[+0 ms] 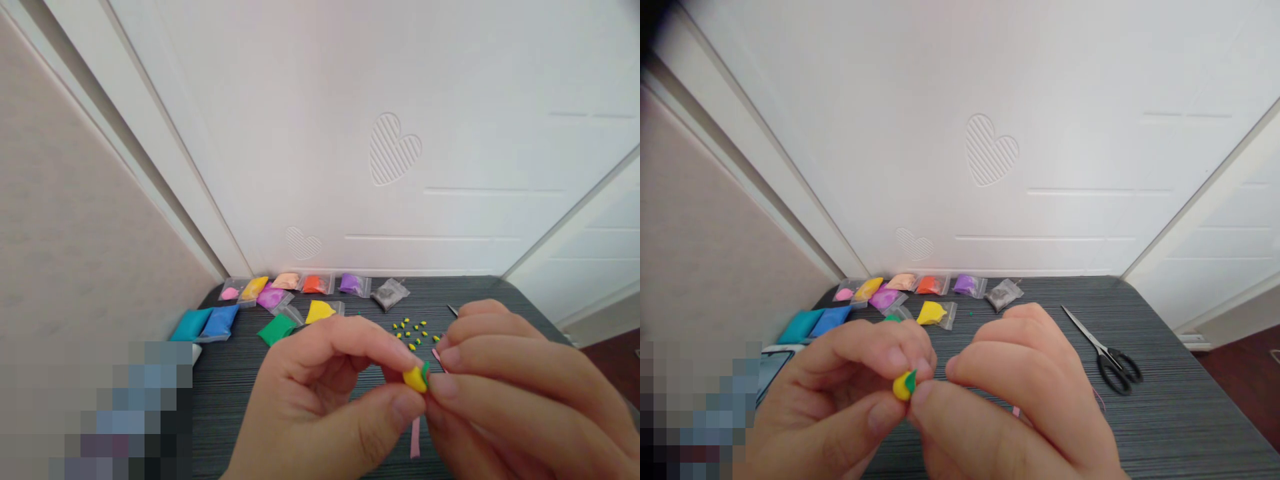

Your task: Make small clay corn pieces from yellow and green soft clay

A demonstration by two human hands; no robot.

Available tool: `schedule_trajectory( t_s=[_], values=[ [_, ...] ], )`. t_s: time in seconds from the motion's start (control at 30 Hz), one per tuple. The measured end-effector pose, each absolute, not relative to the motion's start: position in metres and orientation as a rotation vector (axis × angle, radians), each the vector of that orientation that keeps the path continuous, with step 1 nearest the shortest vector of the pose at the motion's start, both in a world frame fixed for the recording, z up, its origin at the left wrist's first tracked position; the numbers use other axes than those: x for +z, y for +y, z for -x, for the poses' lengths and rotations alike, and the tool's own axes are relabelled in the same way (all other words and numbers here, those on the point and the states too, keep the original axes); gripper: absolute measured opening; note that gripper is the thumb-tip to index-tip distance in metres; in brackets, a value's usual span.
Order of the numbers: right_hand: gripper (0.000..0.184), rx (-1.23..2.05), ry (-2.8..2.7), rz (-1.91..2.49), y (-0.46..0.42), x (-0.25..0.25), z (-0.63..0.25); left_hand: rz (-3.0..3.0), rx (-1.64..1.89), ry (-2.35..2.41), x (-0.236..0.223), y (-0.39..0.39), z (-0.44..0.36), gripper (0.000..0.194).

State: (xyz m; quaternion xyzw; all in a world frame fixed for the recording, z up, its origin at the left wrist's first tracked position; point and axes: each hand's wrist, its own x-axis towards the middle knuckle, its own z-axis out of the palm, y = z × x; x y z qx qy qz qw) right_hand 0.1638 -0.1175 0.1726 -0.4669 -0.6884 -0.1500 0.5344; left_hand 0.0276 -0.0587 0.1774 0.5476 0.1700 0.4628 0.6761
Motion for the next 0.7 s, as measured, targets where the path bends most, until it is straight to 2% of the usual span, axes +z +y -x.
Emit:
schedule_trajectory(
  t_s=[0.13,0.37,0.7],
  values=[
    [0.026,-0.379,-1.667,1.103,-0.1165,0.1736,-0.1644,-1.249,1.038,0.395,0.1781,-0.0595,-0.0269,0.011],
    [0.016,-0.415,-1.659,1.066,-0.1112,0.1773,-0.1619,-1.255,1.052,0.410,0.1782,-0.0613,-0.0271,0.011],
    [0.017,-0.351,-1.704,1.072,-0.1105,0.1816,-0.1639,-1.326,1.106,0.447,0.1805,-0.0626,-0.0277,0.012]
  ],
)
